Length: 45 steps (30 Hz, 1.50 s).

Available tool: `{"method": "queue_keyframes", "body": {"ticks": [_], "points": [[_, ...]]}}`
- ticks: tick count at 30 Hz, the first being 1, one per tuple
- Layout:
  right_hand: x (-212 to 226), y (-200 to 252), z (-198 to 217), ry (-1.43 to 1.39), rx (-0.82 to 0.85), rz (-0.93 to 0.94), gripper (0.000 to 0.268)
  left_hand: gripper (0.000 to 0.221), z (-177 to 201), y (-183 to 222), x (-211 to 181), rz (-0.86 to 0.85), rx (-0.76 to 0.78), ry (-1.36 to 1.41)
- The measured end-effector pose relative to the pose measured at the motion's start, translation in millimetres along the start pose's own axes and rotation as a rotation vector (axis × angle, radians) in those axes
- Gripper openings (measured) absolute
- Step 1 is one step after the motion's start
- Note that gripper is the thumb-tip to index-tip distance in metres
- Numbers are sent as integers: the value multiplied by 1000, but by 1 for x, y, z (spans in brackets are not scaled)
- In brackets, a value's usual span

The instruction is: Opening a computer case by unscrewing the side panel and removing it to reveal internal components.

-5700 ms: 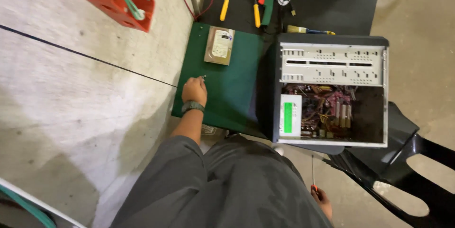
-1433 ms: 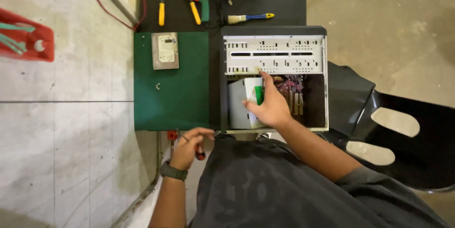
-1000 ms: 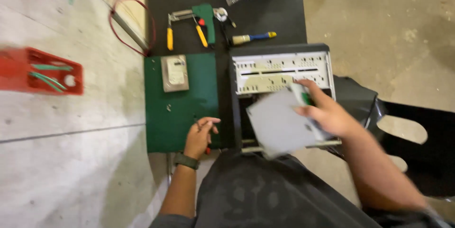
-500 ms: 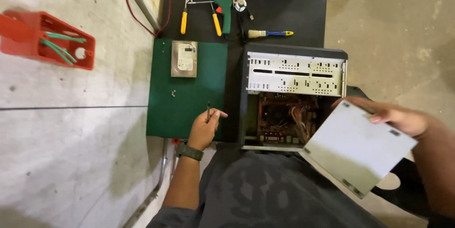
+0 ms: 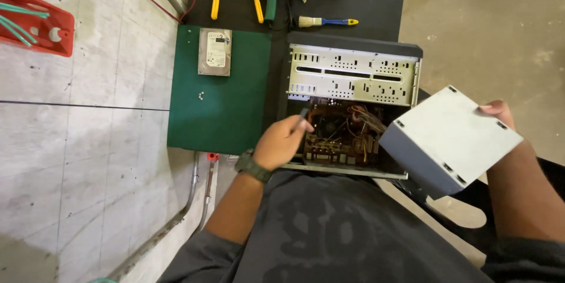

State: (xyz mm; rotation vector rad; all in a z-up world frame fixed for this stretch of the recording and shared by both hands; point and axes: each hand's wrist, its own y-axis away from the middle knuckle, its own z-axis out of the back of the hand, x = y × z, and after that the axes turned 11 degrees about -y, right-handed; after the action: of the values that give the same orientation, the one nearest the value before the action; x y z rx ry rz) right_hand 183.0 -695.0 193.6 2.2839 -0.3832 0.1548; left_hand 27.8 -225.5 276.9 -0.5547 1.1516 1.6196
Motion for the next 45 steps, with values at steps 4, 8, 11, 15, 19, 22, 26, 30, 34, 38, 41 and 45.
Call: {"method": "queue_keyframes", "body": {"ticks": [4,8,11,15,19,22,26,30,34,38,41,45], "points": [[-12,3,-7,3,-361,290,74,32,-2,-2,-24,25,95,-42],[-36,-20,-92,-1,-702,319,68,51,-1,2,-34,-6,197,264],[-74,-42,-172,2,-609,346,58,83,2,5,-21,-83,246,237],[-89,-49,-233,477,-346,473,79,105,44,41,-61,-109,170,-146],[-115,-54,-283,487,-287,423,85,134,47,54,-32,-42,185,-231],[-127,-67,-265,253,-348,334,80,127,37,43,14,-92,65,-133],[-113,-19,-343,74,-375,286,79,83,30,4,48,-337,-86,264],[-119,-29,-314,249,-400,387,76,58,42,-49,42,-430,-146,350],[-121,-40,-308,305,-419,455,73,59,63,-107,20,-240,-62,91],[-126,-59,-303,195,-400,532,69,56,78,-147,-7,-190,-10,70],[-131,-70,-301,203,-393,584,67,53,70,-173,-5,-81,-6,25],[-134,-83,-310,117,-385,587,62,64,67,-229,7,-105,18,-80]]}}
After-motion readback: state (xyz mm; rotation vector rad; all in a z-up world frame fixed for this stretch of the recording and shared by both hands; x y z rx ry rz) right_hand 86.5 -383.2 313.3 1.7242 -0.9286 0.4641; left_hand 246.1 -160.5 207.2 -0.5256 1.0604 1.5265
